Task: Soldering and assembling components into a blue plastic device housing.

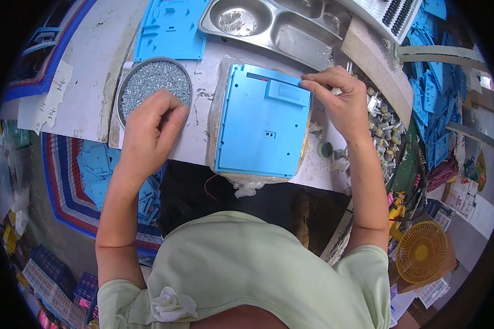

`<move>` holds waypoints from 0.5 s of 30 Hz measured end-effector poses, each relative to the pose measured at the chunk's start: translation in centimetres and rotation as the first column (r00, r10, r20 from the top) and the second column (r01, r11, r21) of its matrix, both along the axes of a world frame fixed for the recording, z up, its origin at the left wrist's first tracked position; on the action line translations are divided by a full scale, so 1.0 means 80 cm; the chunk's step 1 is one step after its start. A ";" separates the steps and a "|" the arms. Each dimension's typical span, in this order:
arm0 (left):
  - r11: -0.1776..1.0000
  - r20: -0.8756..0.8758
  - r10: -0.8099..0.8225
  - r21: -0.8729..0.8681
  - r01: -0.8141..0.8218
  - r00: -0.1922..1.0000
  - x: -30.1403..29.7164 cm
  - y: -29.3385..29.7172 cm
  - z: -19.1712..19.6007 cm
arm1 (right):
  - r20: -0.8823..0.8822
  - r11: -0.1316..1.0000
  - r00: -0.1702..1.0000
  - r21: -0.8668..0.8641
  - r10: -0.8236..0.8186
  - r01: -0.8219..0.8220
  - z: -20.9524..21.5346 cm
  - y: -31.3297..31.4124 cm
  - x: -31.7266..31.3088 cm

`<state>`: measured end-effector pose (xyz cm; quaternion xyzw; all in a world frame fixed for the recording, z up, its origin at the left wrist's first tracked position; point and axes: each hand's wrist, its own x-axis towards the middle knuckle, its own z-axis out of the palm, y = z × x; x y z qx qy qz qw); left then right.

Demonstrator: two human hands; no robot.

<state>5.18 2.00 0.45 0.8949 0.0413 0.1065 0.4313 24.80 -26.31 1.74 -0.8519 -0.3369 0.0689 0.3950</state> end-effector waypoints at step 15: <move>1.000 -0.008 0.022 0.008 -0.022 1.000 -0.001 0.013 0.001 | -0.235 0.994 0.969 -0.099 -0.078 0.056 0.011 0.002 0.004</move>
